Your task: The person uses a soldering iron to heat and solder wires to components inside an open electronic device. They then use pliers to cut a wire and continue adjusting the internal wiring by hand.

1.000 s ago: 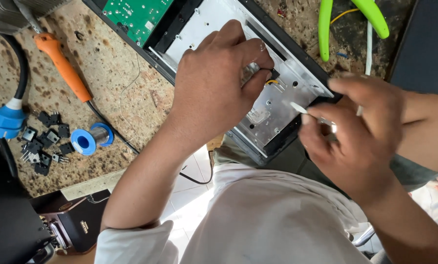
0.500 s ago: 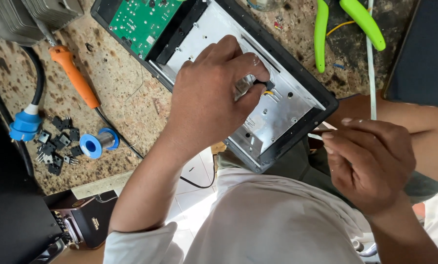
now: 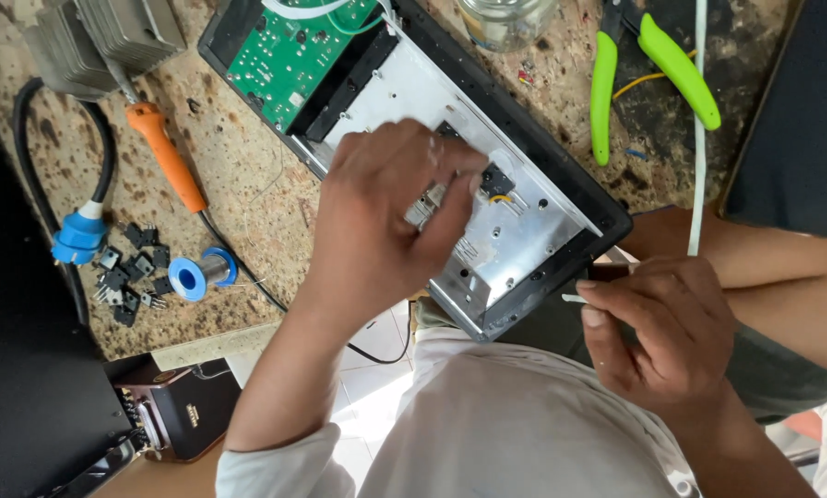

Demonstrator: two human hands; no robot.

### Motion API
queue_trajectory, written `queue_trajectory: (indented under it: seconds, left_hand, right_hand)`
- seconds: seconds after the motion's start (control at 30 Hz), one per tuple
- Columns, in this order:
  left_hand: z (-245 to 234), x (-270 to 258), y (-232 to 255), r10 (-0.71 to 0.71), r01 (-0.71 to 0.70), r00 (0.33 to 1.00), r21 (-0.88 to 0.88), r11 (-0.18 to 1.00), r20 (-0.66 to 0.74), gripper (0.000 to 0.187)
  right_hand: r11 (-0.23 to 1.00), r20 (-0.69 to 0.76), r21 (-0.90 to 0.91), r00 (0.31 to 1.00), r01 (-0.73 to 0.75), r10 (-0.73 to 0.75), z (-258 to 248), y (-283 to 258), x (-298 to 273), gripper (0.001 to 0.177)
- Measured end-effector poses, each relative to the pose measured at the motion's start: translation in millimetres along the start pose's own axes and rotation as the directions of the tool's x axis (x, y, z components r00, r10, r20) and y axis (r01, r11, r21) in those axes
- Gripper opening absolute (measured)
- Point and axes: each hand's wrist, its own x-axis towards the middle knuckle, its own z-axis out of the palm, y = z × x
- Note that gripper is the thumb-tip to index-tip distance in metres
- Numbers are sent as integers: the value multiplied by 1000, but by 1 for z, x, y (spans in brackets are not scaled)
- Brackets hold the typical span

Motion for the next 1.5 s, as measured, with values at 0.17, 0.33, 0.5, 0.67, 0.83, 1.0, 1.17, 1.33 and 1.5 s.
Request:
queue_trajectory:
  seconds: [0.17, 0.33, 0.5, 0.67, 0.83, 1.0, 1.17, 1.33, 1.5]
  left_hand:
    - [-3, -18, 0, -21, 17, 1000, 214, 977, 18, 4]
    - [-8, -21, -5, -43, 24, 996, 223, 975, 83, 11]
    - [-8, -20, -9, -33, -35, 974, 291, 956, 226, 31]
    - [-9, -20, -14, -7, -106, 955, 361, 926, 298, 36]
    - [-13, -15, -21, 22, -218, 915, 450, 866, 402, 41]
    - [-16, -8, -29, 122, -346, 872, 419, 839, 475, 34]
    - [-19, 3, -39, 193, -437, 825, 384, 813, 531, 35]
    - [-15, 2, -47, 295, -508, 814, 367, 779, 500, 28]
    - [-14, 3, -48, 314, -482, 829, 306, 821, 463, 21]
  right_hand:
    - [998, 1, -32, 998, 57, -57, 11, 0, 9, 23]
    - [997, -1, -27, 997, 71, -71, 20, 5, 13, 28]
    - [997, 22, -32, 997, 74, -73, 20, 5, 21, 27]
    - [999, 45, -19, 998, 50, -50, 21, 9, 18, 26]
    - [998, 72, -18, 996, 56, -54, 21, 12, 15, 24]
    - [999, 82, -32, 996, 44, -41, 21, 12, 16, 25]
    - [999, 81, -31, 996, 40, -37, 22, 12, 15, 24]
    - [998, 51, -21, 997, 59, -58, 23, 11, 17, 24]
    - [998, 60, -25, 996, 65, -63, 23, 12, 16, 25]
